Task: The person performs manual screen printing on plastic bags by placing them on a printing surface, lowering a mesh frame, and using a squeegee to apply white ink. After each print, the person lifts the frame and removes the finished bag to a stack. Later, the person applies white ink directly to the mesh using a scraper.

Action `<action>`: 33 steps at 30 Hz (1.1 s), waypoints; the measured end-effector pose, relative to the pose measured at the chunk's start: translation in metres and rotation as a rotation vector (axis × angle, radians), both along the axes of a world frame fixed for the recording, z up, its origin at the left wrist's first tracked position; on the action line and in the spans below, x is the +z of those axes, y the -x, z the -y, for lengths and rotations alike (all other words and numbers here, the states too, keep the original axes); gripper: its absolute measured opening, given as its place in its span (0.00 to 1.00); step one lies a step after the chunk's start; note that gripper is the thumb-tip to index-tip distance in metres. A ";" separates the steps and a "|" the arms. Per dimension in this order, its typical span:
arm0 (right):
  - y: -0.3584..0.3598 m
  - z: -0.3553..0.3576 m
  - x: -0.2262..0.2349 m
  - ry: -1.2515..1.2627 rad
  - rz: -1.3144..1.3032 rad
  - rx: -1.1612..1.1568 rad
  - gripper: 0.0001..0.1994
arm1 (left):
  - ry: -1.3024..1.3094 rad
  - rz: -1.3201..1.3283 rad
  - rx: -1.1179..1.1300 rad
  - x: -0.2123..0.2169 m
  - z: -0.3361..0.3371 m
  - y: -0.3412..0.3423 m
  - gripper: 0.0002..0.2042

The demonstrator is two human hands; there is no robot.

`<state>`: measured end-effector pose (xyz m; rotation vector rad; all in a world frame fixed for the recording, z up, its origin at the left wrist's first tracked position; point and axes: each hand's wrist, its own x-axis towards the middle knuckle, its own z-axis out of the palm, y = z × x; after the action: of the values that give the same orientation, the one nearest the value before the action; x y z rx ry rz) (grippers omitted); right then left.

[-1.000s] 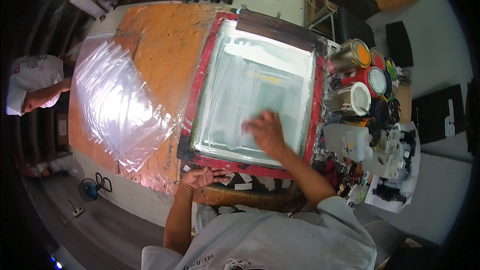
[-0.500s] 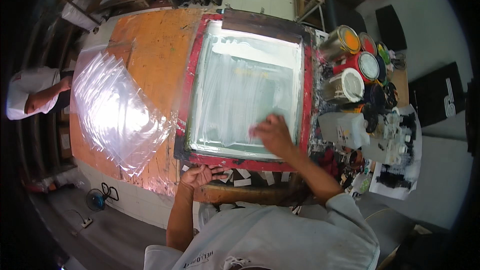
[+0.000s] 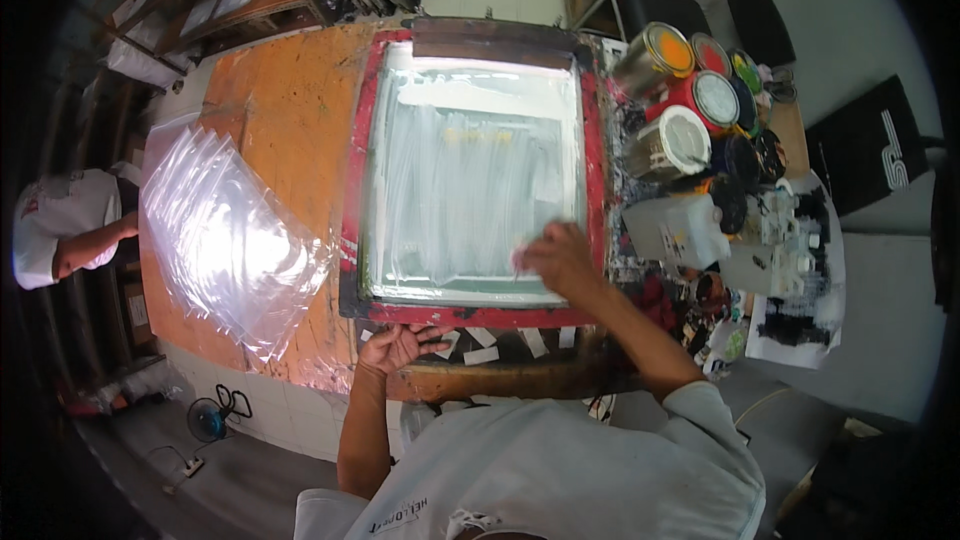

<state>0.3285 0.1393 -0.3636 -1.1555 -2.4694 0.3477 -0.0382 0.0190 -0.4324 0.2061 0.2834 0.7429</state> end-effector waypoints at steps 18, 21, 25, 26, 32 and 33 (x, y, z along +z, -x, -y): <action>0.034 0.002 -0.005 0.121 -0.112 0.113 0.12 | 0.026 -0.051 0.028 0.003 0.004 0.000 0.31; -0.015 0.005 0.001 0.052 0.029 0.009 0.11 | 0.026 0.005 0.039 -0.008 0.009 0.003 0.32; -0.018 0.004 0.009 -0.065 0.072 -0.055 0.11 | 0.052 -0.013 0.025 -0.007 0.009 0.003 0.32; -0.017 0.000 0.010 -0.005 0.098 -0.033 0.10 | 0.031 0.022 0.019 -0.010 0.010 0.004 0.31; -0.014 -0.111 -0.016 -0.127 -0.015 -0.308 0.12 | 0.043 -0.029 0.005 -0.001 0.002 0.003 0.25; 0.001 -0.119 -0.024 -0.123 -0.037 -0.322 0.13 | 0.049 -0.044 0.004 0.000 0.001 0.003 0.25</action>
<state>0.3272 0.2583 -0.3872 -1.4485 -2.1908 0.1217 -0.0412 0.0180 -0.4325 0.1753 0.3432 0.7349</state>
